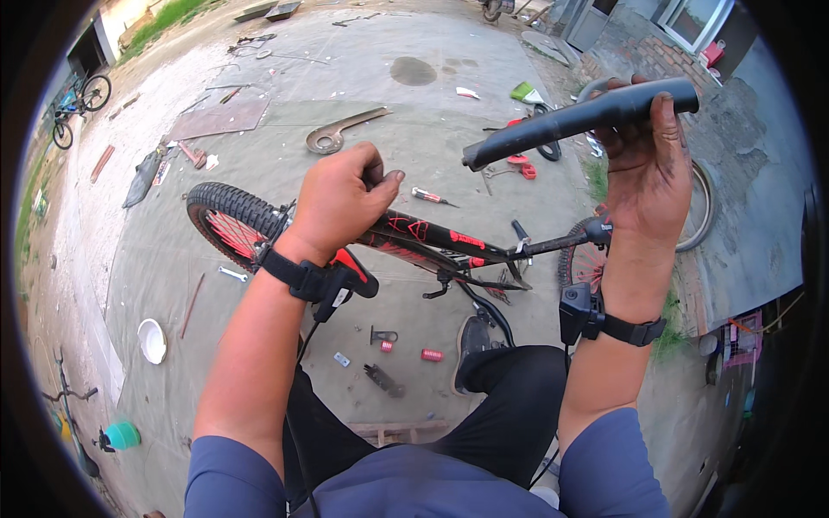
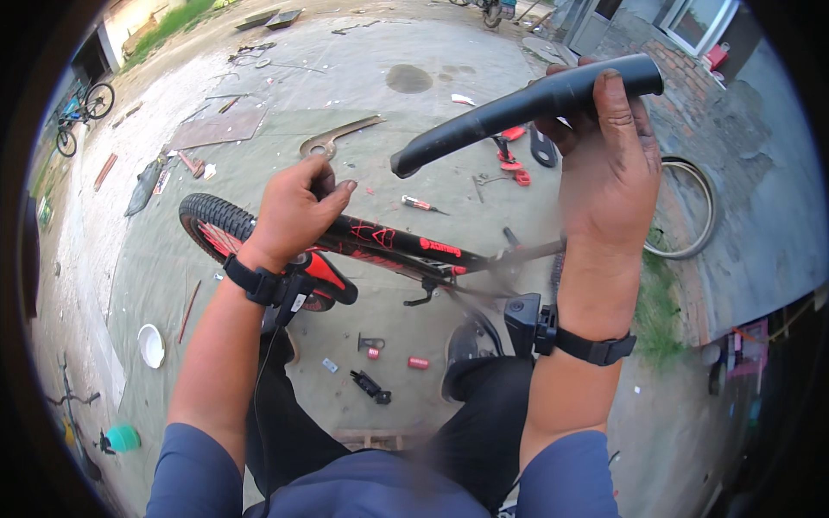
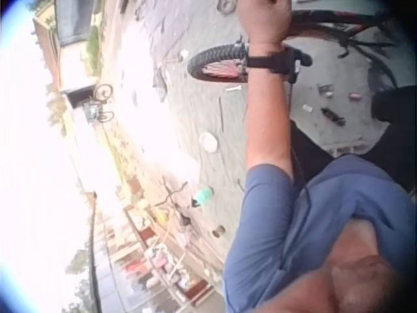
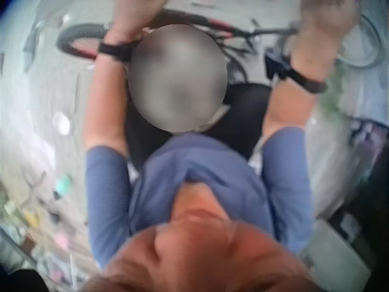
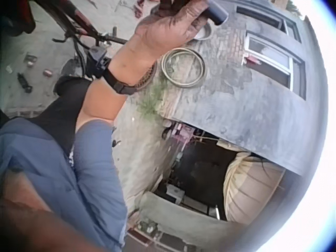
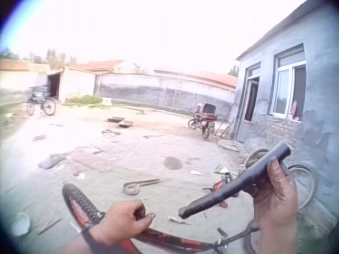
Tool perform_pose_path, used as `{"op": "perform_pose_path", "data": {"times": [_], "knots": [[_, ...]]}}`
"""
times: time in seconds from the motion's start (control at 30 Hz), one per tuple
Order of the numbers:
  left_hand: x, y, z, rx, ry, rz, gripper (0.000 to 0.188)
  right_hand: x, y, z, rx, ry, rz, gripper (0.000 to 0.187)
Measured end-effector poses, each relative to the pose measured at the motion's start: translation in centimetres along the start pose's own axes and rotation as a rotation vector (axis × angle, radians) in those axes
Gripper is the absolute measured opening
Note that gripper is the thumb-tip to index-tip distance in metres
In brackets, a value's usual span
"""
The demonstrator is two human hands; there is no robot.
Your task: The person assembles the front end of a bicycle by installing the handlebar stem, handlebar, and brake lever onto the frame. The person then installs the seat post and saddle onto the frame.
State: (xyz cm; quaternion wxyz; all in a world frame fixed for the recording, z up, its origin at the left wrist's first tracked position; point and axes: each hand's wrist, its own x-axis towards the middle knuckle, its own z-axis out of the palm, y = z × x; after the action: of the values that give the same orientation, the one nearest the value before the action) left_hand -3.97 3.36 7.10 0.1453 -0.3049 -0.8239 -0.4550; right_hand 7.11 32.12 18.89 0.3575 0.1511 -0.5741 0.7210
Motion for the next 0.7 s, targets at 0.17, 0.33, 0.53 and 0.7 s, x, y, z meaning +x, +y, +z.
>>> {"op": "perform_pose_path", "data": {"times": [0.17, 0.33, 0.53, 0.7], "knots": [[0.1, -1.0, 0.9, 0.003, 0.021, 0.027, 0.032, -2.1, -3.9, -4.9, -0.313, 0.061, 0.098, 0.035], [-0.3, -1.3, 0.4, 0.028, 0.046, 0.022, 0.036, -8.1, -6.4, -11.2, -0.505, 0.1, 0.283, 0.032], [0.3, -4.0, 0.5, -0.015, -0.036, -0.016, 0.038, -20.4, -5.4, -22.1, -0.696, 0.39, 0.495, 0.025], [0.9, -6.3, -0.6, -0.019, -0.076, -0.072, 0.034, -34.9, -0.4, -30.3, -0.827, 0.578, 0.75, 0.03]]}}
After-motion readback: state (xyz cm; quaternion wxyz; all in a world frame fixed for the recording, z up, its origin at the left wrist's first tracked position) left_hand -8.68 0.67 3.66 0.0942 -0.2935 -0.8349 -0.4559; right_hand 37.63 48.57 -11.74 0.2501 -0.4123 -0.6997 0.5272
